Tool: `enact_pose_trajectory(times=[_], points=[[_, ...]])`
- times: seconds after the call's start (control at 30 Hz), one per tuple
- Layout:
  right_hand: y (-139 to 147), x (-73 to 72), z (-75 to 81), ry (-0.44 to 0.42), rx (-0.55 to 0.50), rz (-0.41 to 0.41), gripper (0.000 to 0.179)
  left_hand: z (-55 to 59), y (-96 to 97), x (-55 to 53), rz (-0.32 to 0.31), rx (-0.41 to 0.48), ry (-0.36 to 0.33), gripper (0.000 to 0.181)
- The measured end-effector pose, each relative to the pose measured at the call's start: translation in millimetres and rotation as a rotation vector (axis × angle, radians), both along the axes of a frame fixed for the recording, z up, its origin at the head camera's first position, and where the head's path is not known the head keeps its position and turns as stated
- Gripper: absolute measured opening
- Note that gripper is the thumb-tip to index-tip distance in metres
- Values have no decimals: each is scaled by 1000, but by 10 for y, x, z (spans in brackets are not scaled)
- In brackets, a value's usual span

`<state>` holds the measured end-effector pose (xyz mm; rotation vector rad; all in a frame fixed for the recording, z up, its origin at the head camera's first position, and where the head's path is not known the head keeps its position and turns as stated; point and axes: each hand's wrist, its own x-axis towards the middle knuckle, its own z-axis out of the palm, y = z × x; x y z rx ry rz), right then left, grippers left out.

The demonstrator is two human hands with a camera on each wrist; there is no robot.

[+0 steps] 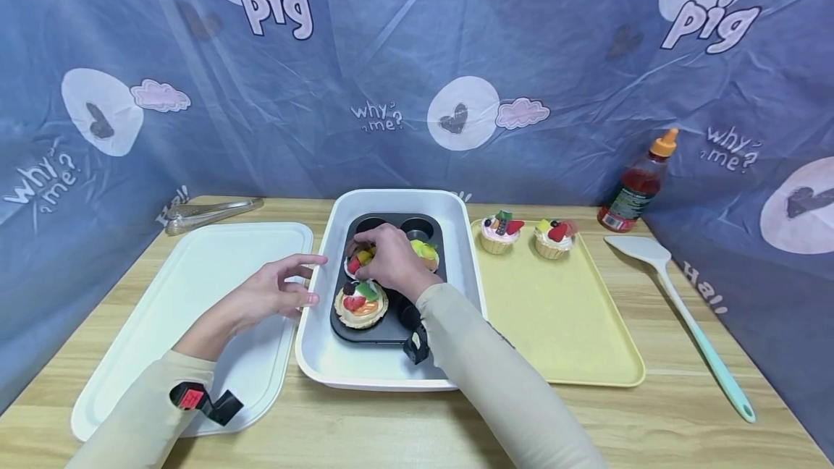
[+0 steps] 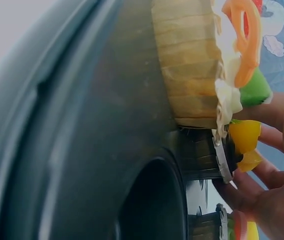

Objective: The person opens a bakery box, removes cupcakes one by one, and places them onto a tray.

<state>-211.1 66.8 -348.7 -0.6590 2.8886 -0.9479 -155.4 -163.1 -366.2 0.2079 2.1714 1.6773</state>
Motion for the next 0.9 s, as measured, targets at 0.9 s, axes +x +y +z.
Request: enact_pose_trajectory(times=[0.9], points=[[142,-55,72,162,-168,-54,56,-4,4,7,1,16,2,68]])
